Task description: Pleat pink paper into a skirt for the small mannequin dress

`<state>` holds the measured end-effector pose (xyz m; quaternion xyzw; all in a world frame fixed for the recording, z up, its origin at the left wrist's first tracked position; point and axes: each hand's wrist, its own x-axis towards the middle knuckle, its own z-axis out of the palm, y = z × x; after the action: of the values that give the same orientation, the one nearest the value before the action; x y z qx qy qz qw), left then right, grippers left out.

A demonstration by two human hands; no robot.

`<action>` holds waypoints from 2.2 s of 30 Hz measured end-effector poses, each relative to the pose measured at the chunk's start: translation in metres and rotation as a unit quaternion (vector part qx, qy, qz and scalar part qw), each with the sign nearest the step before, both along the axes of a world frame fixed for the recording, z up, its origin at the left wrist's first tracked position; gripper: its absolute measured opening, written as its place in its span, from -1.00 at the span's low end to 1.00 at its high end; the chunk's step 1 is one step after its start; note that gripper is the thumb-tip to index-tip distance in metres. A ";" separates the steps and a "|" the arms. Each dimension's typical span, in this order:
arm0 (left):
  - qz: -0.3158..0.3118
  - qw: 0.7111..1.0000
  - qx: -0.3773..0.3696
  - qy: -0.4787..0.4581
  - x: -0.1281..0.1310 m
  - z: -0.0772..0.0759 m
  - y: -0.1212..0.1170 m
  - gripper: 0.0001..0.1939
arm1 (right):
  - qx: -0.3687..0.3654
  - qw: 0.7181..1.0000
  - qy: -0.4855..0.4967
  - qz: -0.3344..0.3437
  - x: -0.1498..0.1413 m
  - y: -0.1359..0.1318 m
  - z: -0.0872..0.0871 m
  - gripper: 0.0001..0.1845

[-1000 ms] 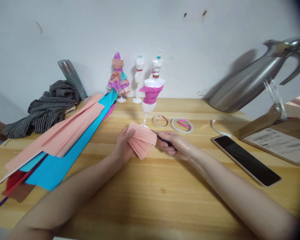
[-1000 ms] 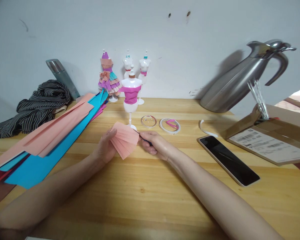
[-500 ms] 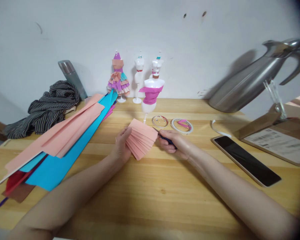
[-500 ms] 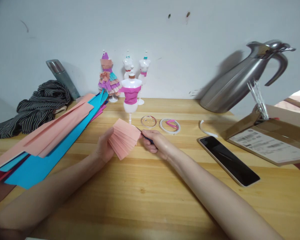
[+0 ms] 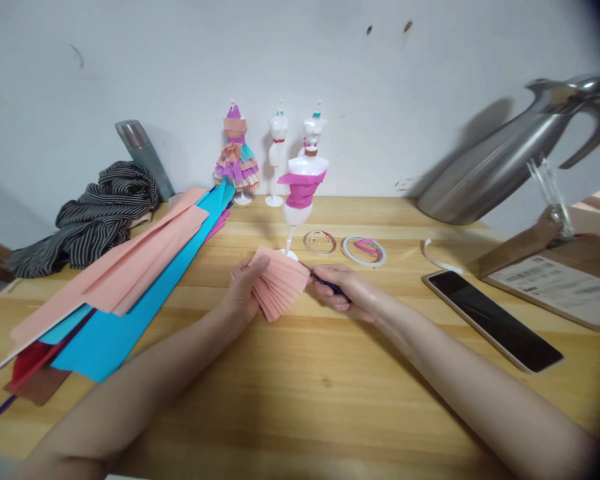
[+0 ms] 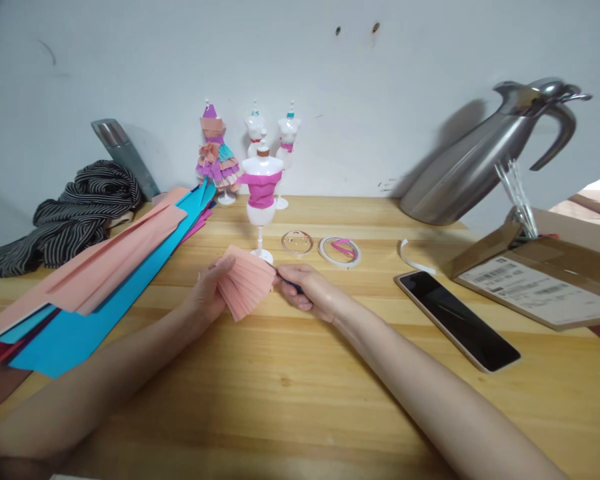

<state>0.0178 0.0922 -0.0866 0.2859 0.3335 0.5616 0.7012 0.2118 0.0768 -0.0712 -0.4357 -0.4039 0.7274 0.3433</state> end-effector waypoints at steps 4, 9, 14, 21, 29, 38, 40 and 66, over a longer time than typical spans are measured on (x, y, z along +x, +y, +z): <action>0.017 0.999 -0.036 0.009 0.000 0.002 -0.001 -0.68 | 0.005 1.000 -0.010 0.021 -0.001 -0.002 0.000 -0.66; 0.004 0.999 -0.034 0.007 -0.001 0.003 -0.001 -0.67 | 0.003 0.999 -0.023 0.039 0.001 -0.004 0.005 -0.64; 0.028 0.999 -0.024 0.013 -0.001 0.003 0.000 -0.67 | -0.011 0.998 -0.036 0.055 0.006 -0.003 0.012 -0.59; 0.066 0.997 -0.029 0.003 0.001 0.005 -0.001 -0.66 | 0.008 0.997 -0.032 0.070 0.007 -0.003 0.014 -0.60; 0.097 0.994 -0.040 0.002 0.002 0.005 -0.002 -0.66 | 0.012 0.997 -0.043 0.063 0.005 -0.005 0.013 -0.59; 0.092 0.995 -0.034 0.001 0.004 0.006 -0.003 -0.64 | 0.031 0.996 -0.059 0.057 0.002 -0.006 0.014 -0.61; 0.090 0.995 -0.033 0.003 0.004 0.006 -0.003 -0.65 | 0.035 0.996 -0.058 0.058 0.002 -0.006 0.014 -0.61; 0.085 0.996 -0.038 0.007 0.004 0.008 -0.004 -0.67 | 0.053 0.995 -0.056 0.064 0.004 -0.006 0.013 -0.66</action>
<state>0.0216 0.0879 -0.0782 0.2335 0.3823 0.6045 0.6586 0.2154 0.0713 -0.0584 -0.4306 -0.4874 0.6998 0.2955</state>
